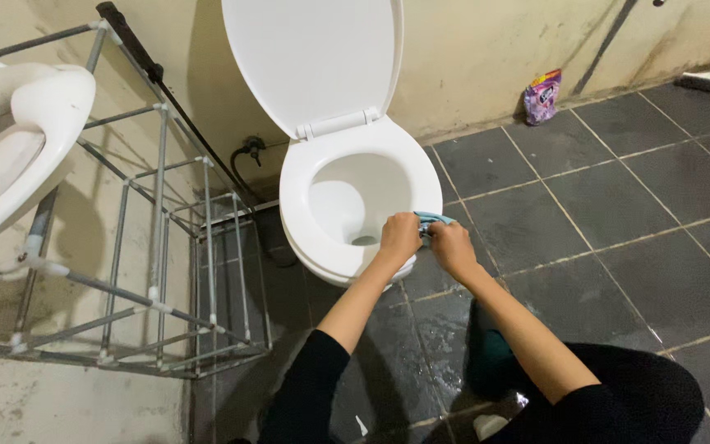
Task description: The person cleans a toilet by first scrubbing the bowl with a brush and then wiping the rim and base using a cloth.
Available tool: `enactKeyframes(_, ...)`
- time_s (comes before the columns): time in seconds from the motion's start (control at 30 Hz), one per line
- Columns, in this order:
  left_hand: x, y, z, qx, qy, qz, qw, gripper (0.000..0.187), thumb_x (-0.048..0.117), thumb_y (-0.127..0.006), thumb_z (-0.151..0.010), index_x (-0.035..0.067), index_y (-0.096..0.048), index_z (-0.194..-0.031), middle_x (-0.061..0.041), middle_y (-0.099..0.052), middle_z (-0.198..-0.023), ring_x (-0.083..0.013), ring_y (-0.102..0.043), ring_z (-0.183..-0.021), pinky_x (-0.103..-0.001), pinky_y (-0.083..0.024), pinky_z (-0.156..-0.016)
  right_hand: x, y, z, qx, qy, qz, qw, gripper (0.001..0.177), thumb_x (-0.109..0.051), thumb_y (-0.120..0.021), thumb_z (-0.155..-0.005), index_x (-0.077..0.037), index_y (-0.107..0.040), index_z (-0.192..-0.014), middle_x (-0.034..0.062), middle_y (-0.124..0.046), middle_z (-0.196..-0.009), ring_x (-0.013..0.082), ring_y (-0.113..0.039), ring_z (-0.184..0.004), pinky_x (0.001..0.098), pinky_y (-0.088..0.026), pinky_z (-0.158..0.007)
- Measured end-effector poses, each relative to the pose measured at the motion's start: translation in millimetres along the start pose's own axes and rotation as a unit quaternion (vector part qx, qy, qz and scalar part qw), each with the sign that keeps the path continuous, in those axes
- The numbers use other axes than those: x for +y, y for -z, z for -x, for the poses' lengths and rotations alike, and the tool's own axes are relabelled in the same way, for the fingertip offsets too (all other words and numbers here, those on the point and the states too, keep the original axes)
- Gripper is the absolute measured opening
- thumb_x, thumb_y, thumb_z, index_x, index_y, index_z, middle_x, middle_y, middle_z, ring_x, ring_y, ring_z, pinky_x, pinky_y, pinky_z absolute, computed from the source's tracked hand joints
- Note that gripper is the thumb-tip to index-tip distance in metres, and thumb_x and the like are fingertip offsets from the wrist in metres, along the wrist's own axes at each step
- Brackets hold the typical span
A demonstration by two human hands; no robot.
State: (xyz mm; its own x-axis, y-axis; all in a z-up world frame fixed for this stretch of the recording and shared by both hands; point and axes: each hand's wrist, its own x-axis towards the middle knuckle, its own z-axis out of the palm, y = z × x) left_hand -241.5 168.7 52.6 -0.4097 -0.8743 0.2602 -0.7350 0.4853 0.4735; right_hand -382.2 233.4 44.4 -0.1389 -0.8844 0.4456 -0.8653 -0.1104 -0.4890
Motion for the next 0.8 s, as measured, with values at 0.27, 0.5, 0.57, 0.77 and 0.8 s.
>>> enactKeyframes(0.27, -11.9, 10.4, 20.4, -0.1, -0.071, -0.004, 0.992, 0.01, -0.001, -0.076, -0.071, -0.006, -0.073, -0.079, -0.03, -0.068, -0.1, -0.0447, -0.069, -0.094, -0.049, -0.057, -0.082, -25.4, 22.2, 17.3, -0.083, 0.064, -0.078, 0.991, 0.013, -0.011, -0.073, -0.081, 0.002, -0.074, -0.083, 0.0188, -0.073, -0.1, 0.0419, -0.064, -0.085, 0.0519, -0.053, -0.078)
enactKeyframes(0.5, -17.1, -22.9, -11.4, -0.016, -0.033, -0.048, 0.998, 0.013, -0.006, -0.065, -0.078, -0.007, -0.072, -0.088, -0.031, -0.068, -0.108, -0.0452, -0.068, -0.101, -0.049, -0.058, -0.087, -5.6, 0.5, -35.0, -0.05, 0.024, -0.101, 0.993, 0.009, -0.005, -0.067, -0.082, -0.001, -0.074, -0.087, 0.018, -0.073, -0.087, 0.0374, -0.069, -0.086, 0.0482, -0.056, -0.081)
enactKeyframes(0.57, -17.1, -42.2, -31.3, 0.016, -0.002, -0.029, 0.999, 0.013, -0.003, -0.061, -0.085, -0.007, -0.072, -0.089, -0.031, -0.065, -0.113, -0.0455, -0.066, -0.102, -0.05, -0.057, -0.086, 3.8, -15.6, -57.0, -0.02, 0.048, -0.075, 0.996, 0.01, -0.002, -0.065, -0.083, -0.001, -0.075, -0.087, 0.0195, -0.073, -0.09, 0.0398, -0.067, -0.087, 0.0499, -0.054, -0.08)
enactKeyframes(0.77, -55.2, -76.7, -142.8, 0.048, 0.002, -0.034, 0.998, 0.019, 0.002, -0.055, -0.088, -0.005, -0.071, -0.095, -0.024, -0.065, -0.116, -0.0406, -0.064, -0.108, -0.048, -0.058, -0.087, 48.7, -74.7, -153.2, 0.013, -0.003, -0.019, 1.0, 0.011, -0.005, -0.065, -0.081, -0.003, -0.075, -0.087, 0.0229, -0.07, -0.088, 0.0421, -0.067, -0.086, 0.0506, -0.056, -0.076)
enactKeyframes(0.8, -64.6, -80.8, -166.0, 0.051, -0.031, -0.068, 0.996, 0.019, 0.001, -0.055, -0.086, -0.004, -0.072, -0.093, -0.023, -0.065, -0.114, -0.0387, -0.065, -0.109, -0.047, -0.059, -0.085, 59.3, -84.4, -174.5, 0.002, -0.039, -0.019, 0.999, 0.011, -0.007, -0.065, -0.082, -0.004, -0.075, -0.087, 0.0224, -0.071, -0.089, 0.0413, -0.068, -0.086, 0.0503, -0.056, -0.076)
